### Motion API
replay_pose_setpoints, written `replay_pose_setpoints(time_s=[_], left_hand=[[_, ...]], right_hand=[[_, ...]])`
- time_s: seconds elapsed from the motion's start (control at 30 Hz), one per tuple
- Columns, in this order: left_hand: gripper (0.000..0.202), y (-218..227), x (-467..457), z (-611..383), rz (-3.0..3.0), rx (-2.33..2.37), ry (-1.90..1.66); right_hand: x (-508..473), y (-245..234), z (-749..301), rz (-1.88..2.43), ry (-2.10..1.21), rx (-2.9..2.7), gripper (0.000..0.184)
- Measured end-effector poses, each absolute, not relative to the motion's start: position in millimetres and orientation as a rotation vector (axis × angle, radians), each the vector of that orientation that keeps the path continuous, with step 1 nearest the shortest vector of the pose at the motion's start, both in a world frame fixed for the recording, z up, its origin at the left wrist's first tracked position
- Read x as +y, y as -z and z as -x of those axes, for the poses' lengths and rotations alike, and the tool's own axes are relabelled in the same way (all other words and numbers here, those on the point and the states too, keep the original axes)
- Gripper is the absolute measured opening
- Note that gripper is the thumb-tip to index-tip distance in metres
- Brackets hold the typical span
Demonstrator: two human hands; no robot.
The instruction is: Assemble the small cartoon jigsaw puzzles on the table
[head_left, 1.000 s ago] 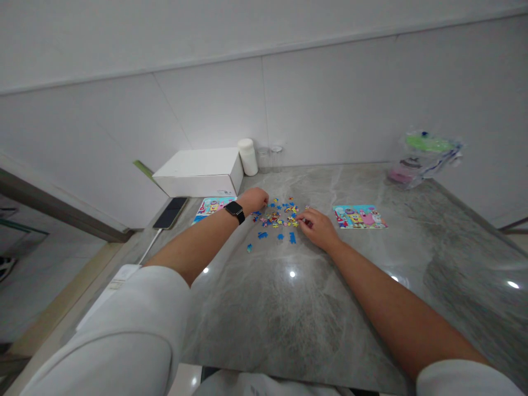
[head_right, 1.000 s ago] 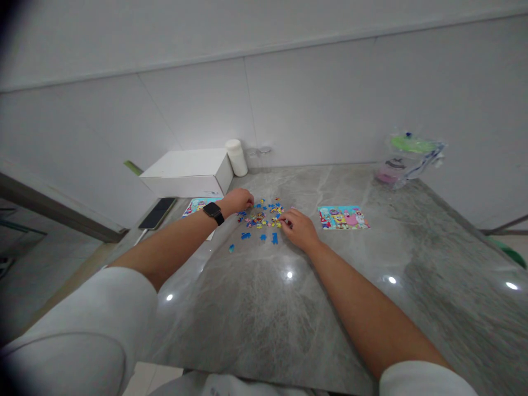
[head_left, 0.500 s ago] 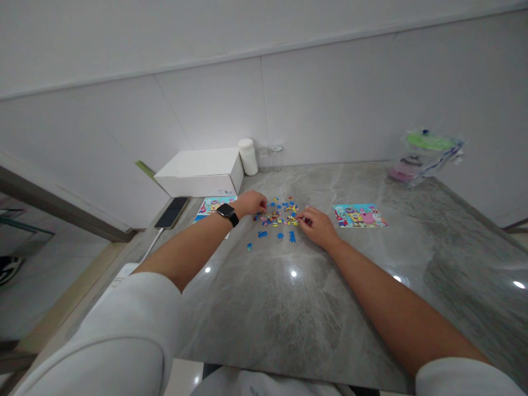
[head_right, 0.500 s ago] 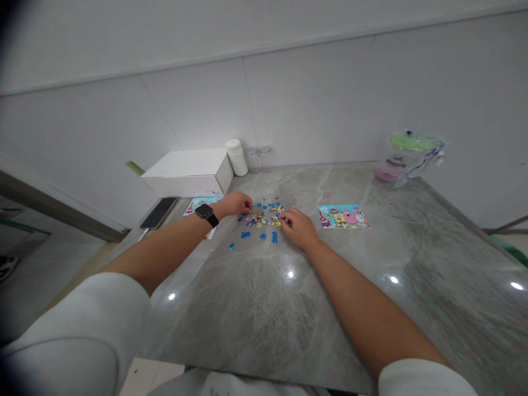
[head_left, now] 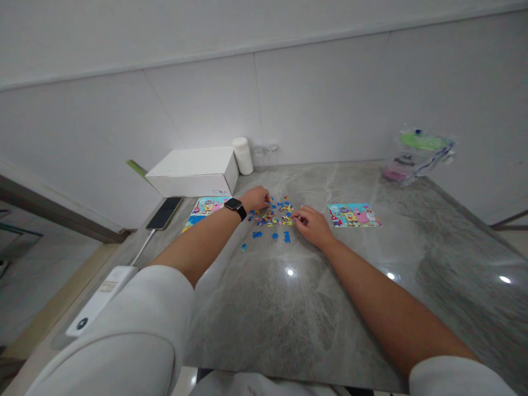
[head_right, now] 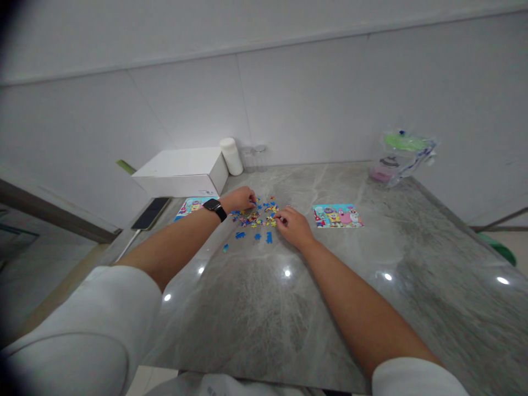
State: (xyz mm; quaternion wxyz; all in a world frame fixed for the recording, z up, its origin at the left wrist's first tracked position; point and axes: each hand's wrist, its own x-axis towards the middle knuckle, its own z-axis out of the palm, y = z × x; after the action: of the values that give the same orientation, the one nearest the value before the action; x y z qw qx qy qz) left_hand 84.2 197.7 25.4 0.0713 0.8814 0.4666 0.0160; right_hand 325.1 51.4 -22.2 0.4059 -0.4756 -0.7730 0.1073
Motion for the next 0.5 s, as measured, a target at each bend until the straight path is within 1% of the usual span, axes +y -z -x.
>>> replay_pose_setpoints(time_s=[0.13,0.27,0.33,0.5], left_hand=[[0.016,-34,192,-85,-2.622,1.364,-0.147],[0.019,-48,169,-67,-2.564,1.322,-0.297],[0.020,-53,149,-50,-2.401,1.241,-0.457],[0.023,-55,94,-5,-2.025,1.154,-0.664]], right_hand=[[50,19,-325,1.187,-0.264,-1.953,0.016],[50,19,-325,1.187,-0.248,-1.972,0.017],[50,20,-325,1.180,-0.240,-1.980,0.017],[44,17,-321,1.123,-0.212,-2.015,0.017]])
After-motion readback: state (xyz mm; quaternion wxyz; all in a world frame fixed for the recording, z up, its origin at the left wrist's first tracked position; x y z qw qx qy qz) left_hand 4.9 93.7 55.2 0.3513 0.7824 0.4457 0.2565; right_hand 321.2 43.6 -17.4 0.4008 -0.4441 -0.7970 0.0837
